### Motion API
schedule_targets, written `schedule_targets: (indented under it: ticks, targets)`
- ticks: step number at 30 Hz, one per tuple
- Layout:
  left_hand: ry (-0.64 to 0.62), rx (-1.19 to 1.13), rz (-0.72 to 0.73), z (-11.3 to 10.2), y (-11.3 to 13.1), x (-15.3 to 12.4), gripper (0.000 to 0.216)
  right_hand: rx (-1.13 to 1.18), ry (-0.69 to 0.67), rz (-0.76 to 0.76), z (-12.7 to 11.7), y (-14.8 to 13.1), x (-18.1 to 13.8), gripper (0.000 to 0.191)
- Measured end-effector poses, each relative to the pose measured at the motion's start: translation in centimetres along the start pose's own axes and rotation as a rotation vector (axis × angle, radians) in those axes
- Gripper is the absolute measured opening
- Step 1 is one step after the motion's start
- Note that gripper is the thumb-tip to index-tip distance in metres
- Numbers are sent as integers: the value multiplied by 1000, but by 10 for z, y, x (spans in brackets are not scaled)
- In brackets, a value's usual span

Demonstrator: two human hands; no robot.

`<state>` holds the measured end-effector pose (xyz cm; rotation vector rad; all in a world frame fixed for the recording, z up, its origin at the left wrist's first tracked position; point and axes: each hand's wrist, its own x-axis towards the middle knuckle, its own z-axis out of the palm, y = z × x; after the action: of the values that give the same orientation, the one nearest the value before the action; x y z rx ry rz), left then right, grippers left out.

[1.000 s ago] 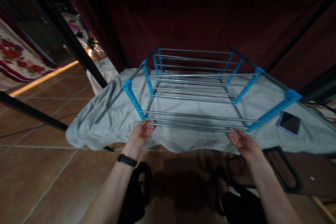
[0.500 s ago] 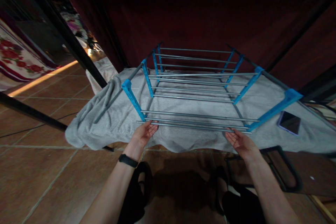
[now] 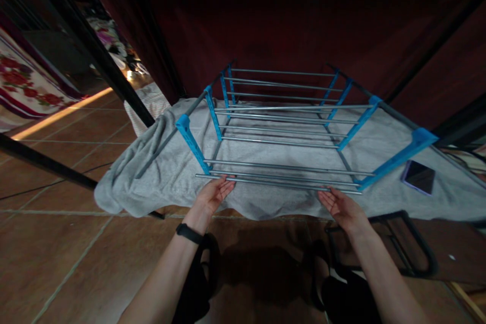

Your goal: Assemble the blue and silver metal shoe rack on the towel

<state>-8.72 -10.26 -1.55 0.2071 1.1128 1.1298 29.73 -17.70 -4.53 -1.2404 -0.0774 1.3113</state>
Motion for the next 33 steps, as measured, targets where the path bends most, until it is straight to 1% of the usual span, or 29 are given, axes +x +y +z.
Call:
schedule_targets:
  ticks: [7,14,19,25,30,33]
  targets:
    - [-25,37,8,4,-8,-1,11,19,-23,40,16,18,-10,15]
    - [-69,74,9,8,-13,-3,10,42,-69,38,21,32,-17,12]
    - [-137,104,29,13,-18,-10,12,47,-92,98,26,39,-24,14]
    - [-271,110,68,17,-25,-14,18,51,-101,158,34,43,-33,20]
    - [-315,131,82,19,-30,-15,20,56,-109,182,34,42,-35,19]
    - [-343,147,83,21,-32,-17,22,56,-137,219,35,44,-37,19]
